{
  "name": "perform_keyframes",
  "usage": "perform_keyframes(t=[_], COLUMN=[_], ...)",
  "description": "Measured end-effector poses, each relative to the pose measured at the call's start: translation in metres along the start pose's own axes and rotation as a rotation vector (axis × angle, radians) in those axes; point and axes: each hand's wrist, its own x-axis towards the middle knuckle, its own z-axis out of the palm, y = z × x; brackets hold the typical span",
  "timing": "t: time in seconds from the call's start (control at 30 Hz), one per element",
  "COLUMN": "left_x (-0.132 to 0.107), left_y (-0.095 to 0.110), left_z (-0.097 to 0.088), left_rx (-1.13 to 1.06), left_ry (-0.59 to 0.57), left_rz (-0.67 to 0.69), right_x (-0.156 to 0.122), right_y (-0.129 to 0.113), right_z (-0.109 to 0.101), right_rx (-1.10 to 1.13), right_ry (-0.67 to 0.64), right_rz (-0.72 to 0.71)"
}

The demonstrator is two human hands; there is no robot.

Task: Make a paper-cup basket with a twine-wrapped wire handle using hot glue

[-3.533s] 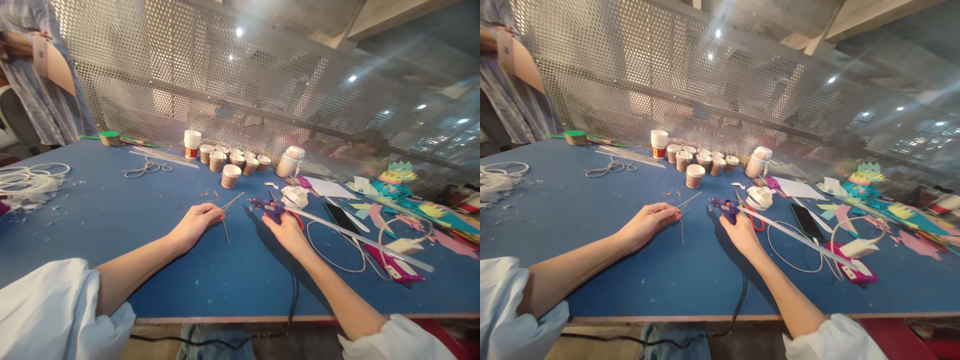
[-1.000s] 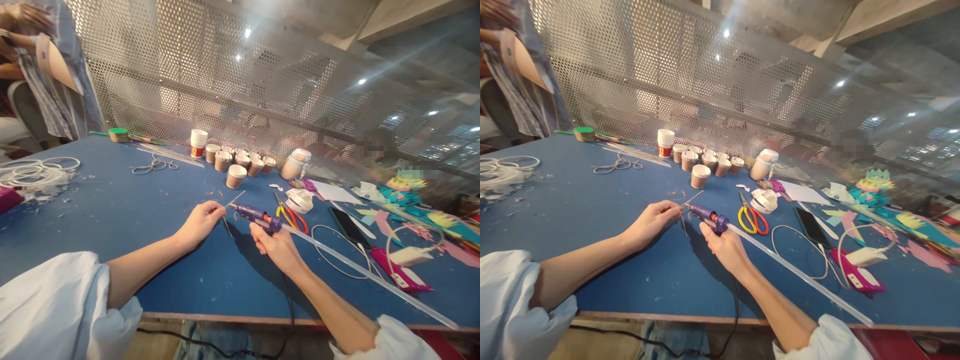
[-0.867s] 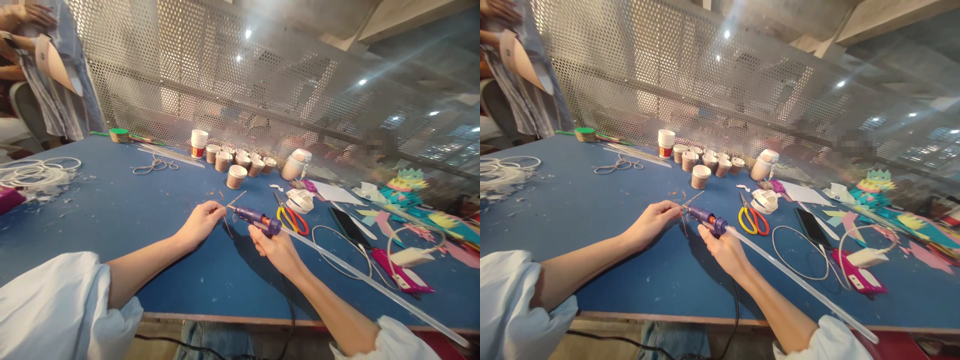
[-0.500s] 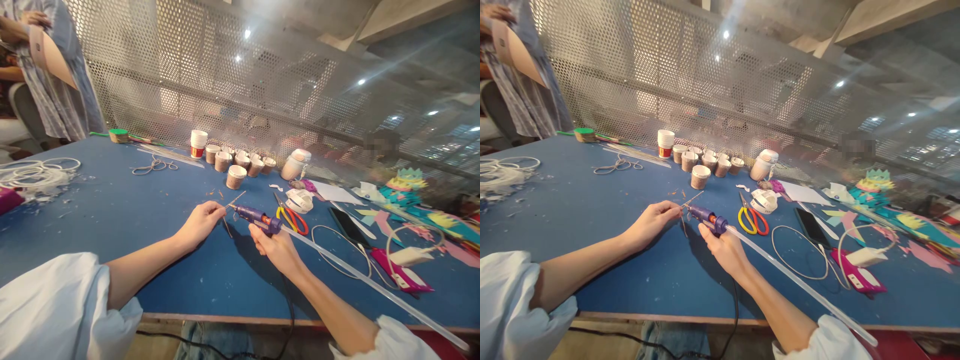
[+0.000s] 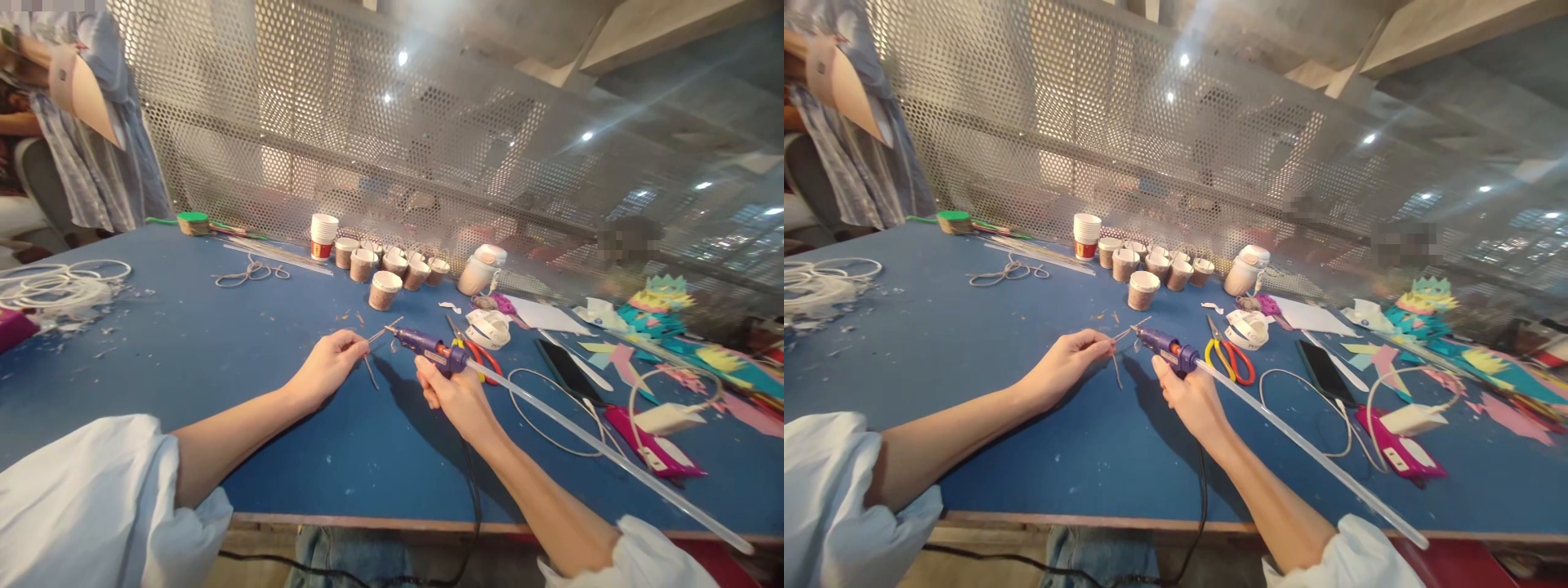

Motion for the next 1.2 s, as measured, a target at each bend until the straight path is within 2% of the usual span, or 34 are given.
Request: perform_keyframes(t=[0.13, 0.5, 0.67, 0.8, 0.93, 1.07, 1.2], left_x=[-0.001, 0.000, 0.001, 0.002, 0.003, 0.004, 0.003], left_y=[0.002, -0.002, -0.003, -0.003, -0.005, -0.007, -0.004], left_z=[0.000, 0.000, 0.000, -0.001, -0.001, -0.001, -0.002], left_rx=[-0.023, -0.034, -0.060, -0.089, -0.121, -0.136, -0.131], left_ry=[0.020, 0.023, 0.027, 0.021, 0.022, 0.032, 0.042], left_rz=[-0.008, 0.002, 0.009, 0.001, -0.021, -0.013, -0.008], right_x=[-0.002, -0.002, -0.004, 0.004, 0.024, 0.038, 0.037], right_y=[0.000, -0.001, 0.000, 0.009, 0.026, 0.039, 0.035], right_z=[0.000, 0.001, 0.000, -0.009, -0.021, -0.028, -0.031], right_rx=[0.002, -0.001, 0.020, 0.058, -0.158, -0.386, -0.412], right_ry=[-0.036, -0.022, -0.083, 0.053, 0.208, 0.209, 0.199], right_rz=[-0.016, -0.019, -0.025, -0.051, -0.017, 0.016, 0.008])
